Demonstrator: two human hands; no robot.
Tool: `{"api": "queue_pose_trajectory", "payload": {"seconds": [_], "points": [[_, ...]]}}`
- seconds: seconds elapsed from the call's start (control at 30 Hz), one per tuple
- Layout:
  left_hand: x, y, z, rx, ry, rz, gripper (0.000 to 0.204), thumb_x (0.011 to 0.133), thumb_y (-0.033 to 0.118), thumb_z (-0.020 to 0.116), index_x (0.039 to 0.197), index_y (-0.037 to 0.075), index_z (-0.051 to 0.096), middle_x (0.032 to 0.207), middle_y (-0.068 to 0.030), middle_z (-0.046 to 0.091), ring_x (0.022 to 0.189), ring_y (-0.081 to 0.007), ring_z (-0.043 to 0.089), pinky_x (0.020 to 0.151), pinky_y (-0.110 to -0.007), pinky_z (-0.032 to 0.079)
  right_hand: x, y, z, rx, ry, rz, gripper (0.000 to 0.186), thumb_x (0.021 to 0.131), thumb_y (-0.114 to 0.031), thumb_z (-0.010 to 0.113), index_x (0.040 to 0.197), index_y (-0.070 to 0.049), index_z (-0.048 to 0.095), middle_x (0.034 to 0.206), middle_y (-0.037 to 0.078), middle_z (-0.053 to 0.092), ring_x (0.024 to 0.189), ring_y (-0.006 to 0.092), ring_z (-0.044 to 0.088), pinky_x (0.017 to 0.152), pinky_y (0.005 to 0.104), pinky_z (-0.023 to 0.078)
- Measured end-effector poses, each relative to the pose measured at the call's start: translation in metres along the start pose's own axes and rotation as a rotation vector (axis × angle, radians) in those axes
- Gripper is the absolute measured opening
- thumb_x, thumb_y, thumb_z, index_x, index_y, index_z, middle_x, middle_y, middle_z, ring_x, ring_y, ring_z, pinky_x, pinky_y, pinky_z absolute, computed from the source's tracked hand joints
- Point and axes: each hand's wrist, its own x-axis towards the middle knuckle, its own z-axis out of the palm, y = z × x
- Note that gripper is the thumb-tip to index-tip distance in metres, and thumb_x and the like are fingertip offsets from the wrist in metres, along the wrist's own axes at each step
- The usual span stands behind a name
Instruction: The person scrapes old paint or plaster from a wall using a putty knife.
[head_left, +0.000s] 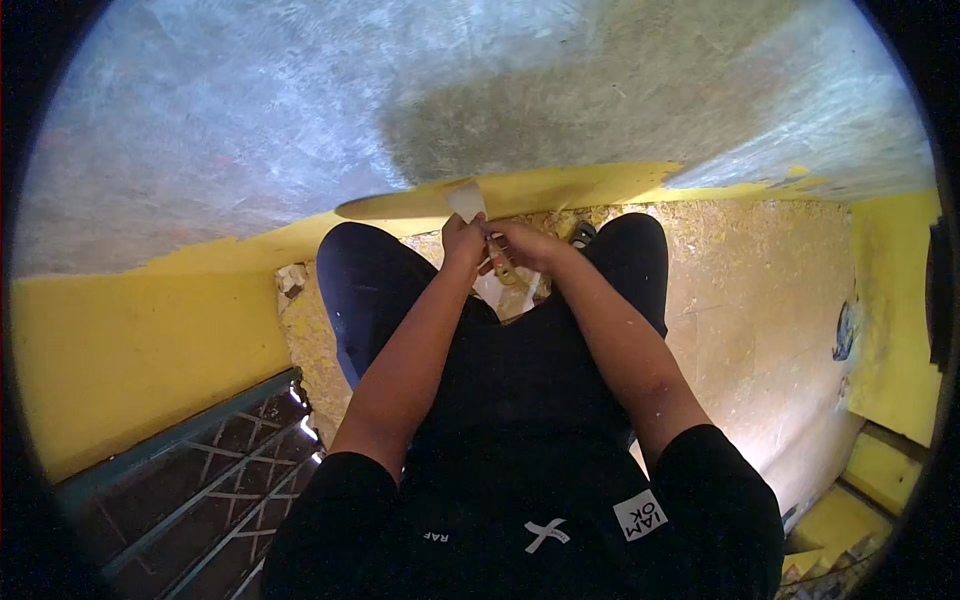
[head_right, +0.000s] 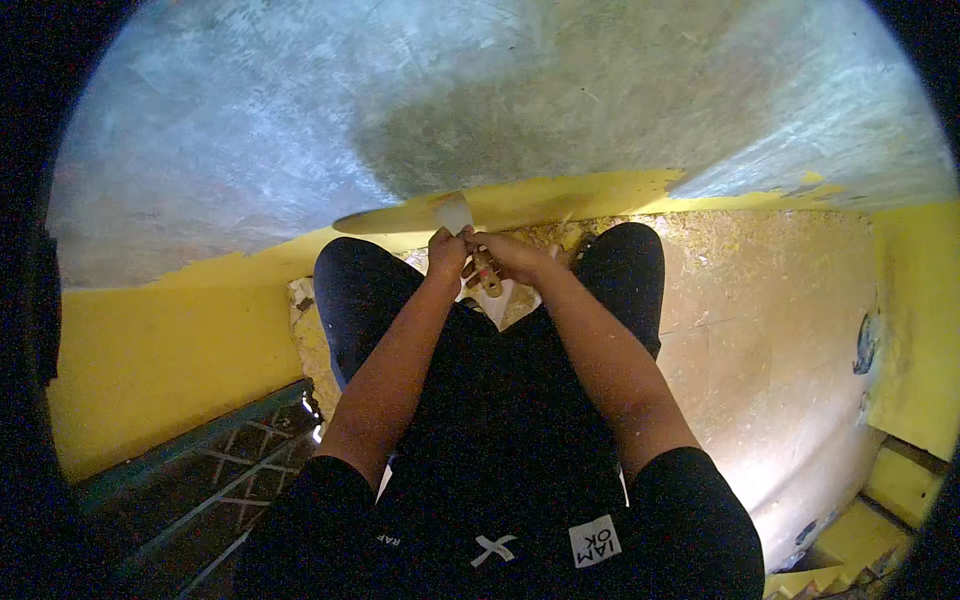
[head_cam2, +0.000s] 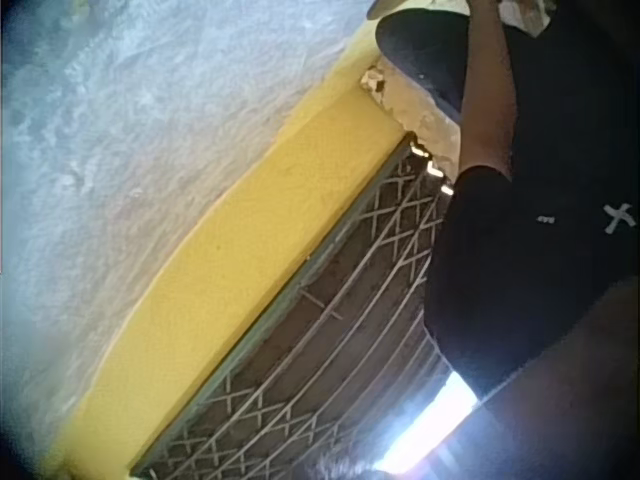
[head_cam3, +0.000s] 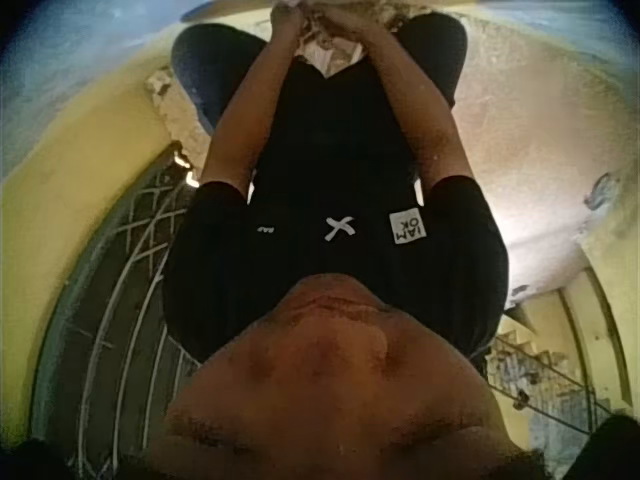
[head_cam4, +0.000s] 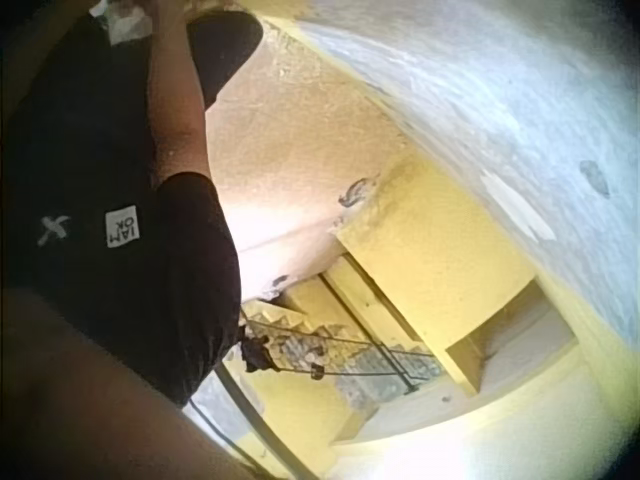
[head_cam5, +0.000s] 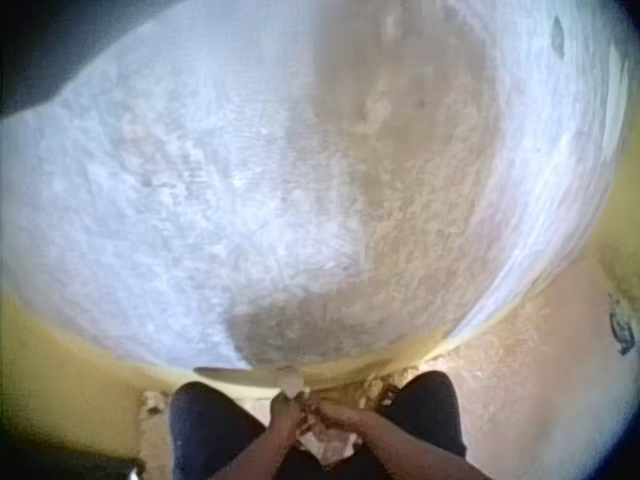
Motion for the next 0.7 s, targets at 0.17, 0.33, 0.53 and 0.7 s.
{"api": "queue_pose_trajectory", "payload": {"seconds": [0.17,0.33,0.53,0.7], "points": [[0.026,-0.005,-0.002,0.083,0.031,0.080,0.017,0.091,0.019,0.061,0.088,0.004,0.054,0.077,-0.0060,0.057,0.067,-0.0169,0.053,0.058,-0.034,0.042,0.034,0.027,0.008,0.187,0.130,-0.075,0.035,0.099,-0.036,0.040,0.112,-0.007,0.053,0.089,0.007,0.058,0.068,0.0184,0.055,0.065,0.0317,0.047],[0.053,-0.030,-0.010,0.016,0.031,0.038,0.025,0.095,0.023,0.054,0.092,-0.002,0.054,0.082,-0.0117,0.057,0.072,-0.0209,0.053,0.068,-0.037,0.045,0.054,0.038,0.029,-0.068,0.259,-0.236,0.032,0.099,-0.037,0.040,0.107,-0.008,0.049,0.075,0.003,0.051,0.059,0.0149,0.047,0.053,0.0310,0.040],[0.092,-0.053,-0.008,0.260,0.066,0.180,0.031,0.097,0.026,0.051,0.108,-0.002,0.053,0.101,-0.0222,0.061,0.089,-0.0353,0.059,0.079,-0.042,0.046,0.090,0.049,0.019,0.081,0.316,-0.148,0.048,0.098,-0.040,0.044,0.137,-0.013,0.037,0.076,0.003,0.056,0.050,0.0137,0.043,0.043,0.0283,0.031],[0.093,-0.056,-0.004,0.255,0.188,0.394,0.026,0.093,0.023,0.060,0.094,-0.003,0.057,0.084,-0.0166,0.062,0.074,-0.0272,0.058,0.069,-0.039,0.046,0.106,0.059,0.016,-0.065,0.414,-0.384,0.050,0.098,-0.040,0.047,0.135,-0.008,0.038,0.102,0.006,0.059,0.078,0.0168,0.055,0.066,0.0313,0.046]]}}
